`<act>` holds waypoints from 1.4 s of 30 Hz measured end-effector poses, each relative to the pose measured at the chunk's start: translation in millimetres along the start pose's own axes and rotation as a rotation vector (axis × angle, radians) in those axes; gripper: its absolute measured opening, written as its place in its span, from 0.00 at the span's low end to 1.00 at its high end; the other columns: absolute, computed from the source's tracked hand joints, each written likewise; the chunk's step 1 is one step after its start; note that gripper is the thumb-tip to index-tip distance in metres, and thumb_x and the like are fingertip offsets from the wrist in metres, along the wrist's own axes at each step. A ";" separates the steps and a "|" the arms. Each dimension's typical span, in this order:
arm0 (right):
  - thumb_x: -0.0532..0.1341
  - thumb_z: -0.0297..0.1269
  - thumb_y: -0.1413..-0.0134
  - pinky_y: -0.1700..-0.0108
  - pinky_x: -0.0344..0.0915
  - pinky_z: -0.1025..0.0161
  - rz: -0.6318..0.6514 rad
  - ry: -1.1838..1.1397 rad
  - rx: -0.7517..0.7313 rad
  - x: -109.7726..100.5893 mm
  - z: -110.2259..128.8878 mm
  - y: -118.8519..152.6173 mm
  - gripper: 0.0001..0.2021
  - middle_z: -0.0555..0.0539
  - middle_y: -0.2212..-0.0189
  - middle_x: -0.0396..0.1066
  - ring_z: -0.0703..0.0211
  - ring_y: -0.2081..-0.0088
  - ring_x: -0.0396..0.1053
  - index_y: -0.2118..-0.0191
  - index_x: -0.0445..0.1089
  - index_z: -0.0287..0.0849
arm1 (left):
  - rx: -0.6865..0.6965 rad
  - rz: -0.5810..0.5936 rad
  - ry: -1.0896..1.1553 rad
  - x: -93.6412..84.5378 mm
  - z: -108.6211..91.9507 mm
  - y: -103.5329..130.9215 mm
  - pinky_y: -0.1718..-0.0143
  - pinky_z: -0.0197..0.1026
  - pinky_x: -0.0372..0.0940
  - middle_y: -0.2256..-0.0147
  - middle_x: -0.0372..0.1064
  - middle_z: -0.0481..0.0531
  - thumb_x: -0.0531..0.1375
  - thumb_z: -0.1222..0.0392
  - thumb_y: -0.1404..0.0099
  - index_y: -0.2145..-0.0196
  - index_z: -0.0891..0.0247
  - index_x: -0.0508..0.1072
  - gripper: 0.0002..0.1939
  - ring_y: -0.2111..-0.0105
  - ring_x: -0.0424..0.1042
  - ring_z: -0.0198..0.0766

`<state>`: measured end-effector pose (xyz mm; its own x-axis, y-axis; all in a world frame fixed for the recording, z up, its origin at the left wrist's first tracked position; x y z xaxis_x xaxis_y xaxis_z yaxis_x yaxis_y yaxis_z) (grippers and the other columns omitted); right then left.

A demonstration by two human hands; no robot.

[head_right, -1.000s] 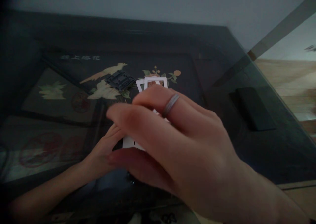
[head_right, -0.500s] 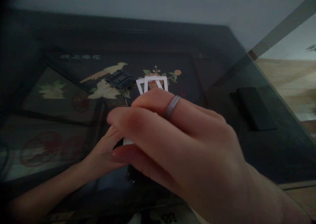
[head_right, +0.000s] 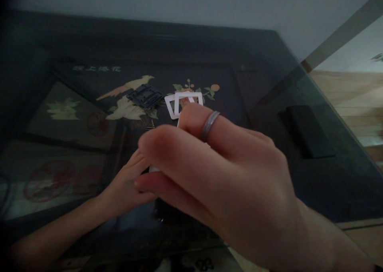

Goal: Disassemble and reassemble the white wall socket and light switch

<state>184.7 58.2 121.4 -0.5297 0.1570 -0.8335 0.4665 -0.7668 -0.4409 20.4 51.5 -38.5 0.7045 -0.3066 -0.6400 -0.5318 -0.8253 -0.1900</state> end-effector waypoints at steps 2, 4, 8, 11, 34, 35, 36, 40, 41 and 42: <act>0.57 0.46 0.38 0.74 0.71 0.72 -0.043 -0.044 -0.041 -8.5 9.5 -3.9 0.10 0.53 0.69 0.76 0.63 0.74 0.75 0.64 0.74 0.53 | -0.019 0.002 0.022 0.4 0.9 0.1 0.40 0.62 0.61 0.39 0.65 0.57 0.67 0.54 0.42 0.37 0.54 0.60 0.37 0.38 0.60 0.56; 0.54 0.45 0.36 0.71 0.72 0.72 -0.062 -0.097 -0.073 -15.1 18.3 -7.8 0.11 0.53 0.68 0.77 0.63 0.71 0.76 0.59 0.75 0.56 | -0.035 0.004 0.032 0.9 1.2 0.3 0.40 0.63 0.61 0.40 0.65 0.58 0.68 0.53 0.43 0.37 0.54 0.61 0.38 0.39 0.60 0.57; 0.51 0.42 0.34 0.66 0.73 0.73 -0.025 -0.124 -0.045 -16.6 22.3 -10.2 0.16 0.53 0.68 0.77 0.63 0.68 0.78 0.50 0.73 0.59 | -0.028 0.012 0.003 1.8 -0.5 1.0 0.39 0.61 0.59 0.39 0.64 0.57 0.67 0.54 0.40 0.37 0.55 0.60 0.36 0.39 0.59 0.55; 0.50 0.40 0.34 0.66 0.74 0.70 -0.021 -0.124 -0.034 -18.3 22.2 -8.7 0.17 0.54 0.67 0.77 0.63 0.67 0.78 0.46 0.71 0.62 | -0.042 0.031 0.008 1.6 -0.9 0.8 0.38 0.61 0.58 0.40 0.64 0.57 0.66 0.54 0.39 0.37 0.57 0.61 0.35 0.39 0.59 0.54; 0.56 0.28 0.39 0.61 0.72 0.76 -0.131 -0.143 -0.157 -10.1 0.9 7.1 0.16 0.57 0.63 0.78 0.67 0.63 0.78 0.53 0.72 0.56 | -0.043 -0.009 0.073 -1.3 -0.7 -2.4 0.40 0.55 0.62 0.42 0.67 0.55 0.58 0.62 0.31 0.41 0.56 0.67 0.21 0.42 0.62 0.48; 0.57 0.27 0.41 0.61 0.71 0.76 -0.119 -0.137 -0.153 -8.5 0.0 7.4 0.16 0.58 0.63 0.77 0.67 0.63 0.77 0.53 0.72 0.56 | -0.044 -0.006 0.073 -1.2 -0.5 -2.5 0.40 0.55 0.61 0.42 0.67 0.55 0.57 0.62 0.31 0.41 0.56 0.67 0.21 0.41 0.62 0.48; 0.59 0.26 0.43 0.61 0.71 0.76 -0.108 -0.136 -0.159 -6.8 -0.7 7.6 0.16 0.58 0.64 0.77 0.67 0.63 0.77 0.55 0.72 0.55 | -0.044 -0.003 0.074 -1.3 -0.5 -2.6 0.40 0.55 0.61 0.42 0.67 0.55 0.57 0.62 0.31 0.41 0.56 0.67 0.21 0.42 0.62 0.48; 0.63 0.31 0.43 0.62 0.69 0.78 -0.148 -0.196 -0.185 -5.6 -3.5 5.9 0.08 0.59 0.64 0.77 0.70 0.65 0.75 0.59 0.71 0.52 | -0.053 0.011 0.084 -1.4 0.5 -2.5 0.39 0.55 0.61 0.42 0.67 0.55 0.57 0.61 0.31 0.40 0.57 0.66 0.22 0.42 0.62 0.49; 0.62 0.34 0.40 0.63 0.69 0.78 -0.142 -0.205 -0.162 -5.0 -4.5 4.4 0.05 0.59 0.66 0.76 0.70 0.67 0.75 0.60 0.70 0.52 | -0.050 0.012 0.087 -1.4 0.8 -2.2 0.40 0.55 0.61 0.42 0.67 0.55 0.57 0.60 0.31 0.40 0.57 0.66 0.22 0.42 0.62 0.49; 0.61 0.36 0.38 0.66 0.69 0.77 -0.134 -0.204 -0.136 -4.4 -5.2 2.8 0.02 0.59 0.68 0.76 0.70 0.69 0.75 0.60 0.70 0.52 | -0.047 0.012 0.089 -1.2 1.1 -1.9 0.39 0.55 0.60 0.42 0.67 0.55 0.57 0.60 0.30 0.40 0.57 0.66 0.22 0.42 0.62 0.49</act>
<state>192.0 58.6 122.1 -0.7181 0.1123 -0.6868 0.4663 -0.6551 -0.5945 20.0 53.9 -38.2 0.7382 -0.3558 -0.5731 -0.5194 -0.8419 -0.1462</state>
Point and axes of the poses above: each hand's wrist, its own y-axis away from the middle knuckle, its own x-axis out of the palm, z = x × y, the point moved 5 cm from there along -y, towards the middle knuckle
